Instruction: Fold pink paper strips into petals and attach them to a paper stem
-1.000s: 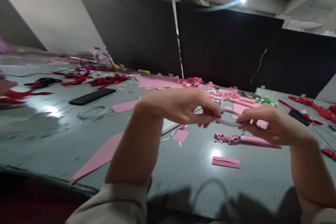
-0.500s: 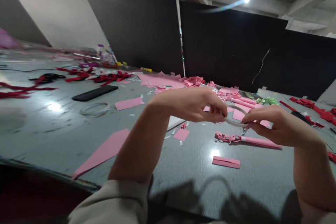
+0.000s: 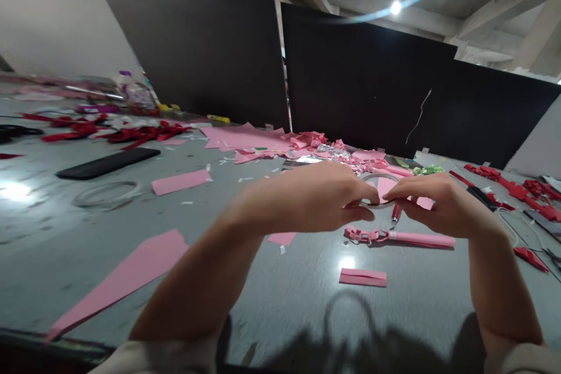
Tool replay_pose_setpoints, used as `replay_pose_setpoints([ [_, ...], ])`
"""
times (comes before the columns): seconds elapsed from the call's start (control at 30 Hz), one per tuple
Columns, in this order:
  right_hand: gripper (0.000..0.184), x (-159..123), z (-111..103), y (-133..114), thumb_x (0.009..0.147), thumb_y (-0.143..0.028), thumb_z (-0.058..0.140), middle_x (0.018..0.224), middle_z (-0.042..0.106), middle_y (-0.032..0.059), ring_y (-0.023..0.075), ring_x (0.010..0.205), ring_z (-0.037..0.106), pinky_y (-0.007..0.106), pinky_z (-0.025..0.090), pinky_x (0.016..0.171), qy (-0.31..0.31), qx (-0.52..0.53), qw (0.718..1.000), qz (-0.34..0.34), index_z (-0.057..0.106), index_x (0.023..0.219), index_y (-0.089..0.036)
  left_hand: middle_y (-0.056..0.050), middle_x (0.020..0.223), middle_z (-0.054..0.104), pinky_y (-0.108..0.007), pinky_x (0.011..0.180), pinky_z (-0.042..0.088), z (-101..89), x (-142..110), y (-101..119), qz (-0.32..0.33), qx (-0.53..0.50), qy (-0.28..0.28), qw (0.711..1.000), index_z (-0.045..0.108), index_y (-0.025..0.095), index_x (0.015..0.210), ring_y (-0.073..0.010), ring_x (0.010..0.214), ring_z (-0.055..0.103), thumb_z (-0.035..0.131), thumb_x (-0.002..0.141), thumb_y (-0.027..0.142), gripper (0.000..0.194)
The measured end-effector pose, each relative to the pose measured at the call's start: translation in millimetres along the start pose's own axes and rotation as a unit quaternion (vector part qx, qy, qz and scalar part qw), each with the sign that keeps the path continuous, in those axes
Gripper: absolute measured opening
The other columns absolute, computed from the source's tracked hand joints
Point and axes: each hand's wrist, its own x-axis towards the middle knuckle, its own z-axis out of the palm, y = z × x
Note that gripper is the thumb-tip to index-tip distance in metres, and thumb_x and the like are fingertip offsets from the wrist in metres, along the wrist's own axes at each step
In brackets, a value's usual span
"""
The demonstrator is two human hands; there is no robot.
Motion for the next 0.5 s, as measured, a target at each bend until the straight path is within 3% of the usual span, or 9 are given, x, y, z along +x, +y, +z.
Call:
replay_pose_setpoints([
  [0.13, 0.029, -0.3, -0.1, 2.6, 0.104, -0.010, 0.055, 0.094, 0.083, 0.0024, 0.0158, 0.076, 0.072, 0.029, 0.055, 0.072, -0.005, -0.007, 1.000, 0.005, 0.078, 0.117, -0.021, 0.001, 0.070, 0.071, -0.030, 0.057, 0.031, 6.3, 3.4, 6.7, -0.011, 0.058, -0.010, 0.998, 0.077, 0.022, 0.098, -0.0177, 0.059, 0.058, 0.073, 0.102, 0.041, 0.021],
  [0.27, 0.031, -3.5, -1.1, 11.9, 0.102, -0.010, 0.057, 0.095, 0.083, 0.0029, 0.0151, 0.075, 0.073, 0.028, 0.055, 0.068, 0.014, -0.010, 1.000, 0.020, 0.078, 0.121, -0.020, 0.002, 0.070, 0.068, -0.029, 0.058, 0.031, 2.7, 4.3, -0.7, -0.024, 0.036, -0.001, 0.999, 0.072, 0.021, 0.092, -0.0165, 0.060, 0.057, 0.072, 0.103, 0.040, 0.022],
  [0.4, 0.025, -3.9, -3.1, 24.2, 0.105, -0.016, 0.059, 0.093, 0.083, 0.0043, 0.0155, 0.075, 0.075, 0.026, 0.057, 0.067, -0.019, 0.018, 0.998, 0.049, 0.078, 0.120, -0.019, 0.002, 0.069, 0.065, -0.027, 0.062, 0.035, -6.5, 2.0, -7.2, 0.012, -0.043, 0.024, 0.999, 0.068, 0.019, 0.083, -0.0136, 0.062, 0.055, 0.064, 0.107, 0.031, 0.027],
  [0.5, 0.022, -2.3, -3.9, 28.0, 0.107, -0.021, 0.059, 0.095, 0.083, 0.0060, 0.0160, 0.078, 0.077, 0.025, 0.058, 0.065, -0.029, 0.058, 0.995, 0.076, 0.078, 0.118, -0.017, 0.003, 0.063, 0.058, -0.029, 0.060, 0.032, -10.0, 0.7, -9.4, 0.020, -0.038, 0.041, 0.998, 0.062, 0.018, 0.076, -0.0129, 0.057, 0.048, 0.056, 0.111, 0.031, 0.038],
])
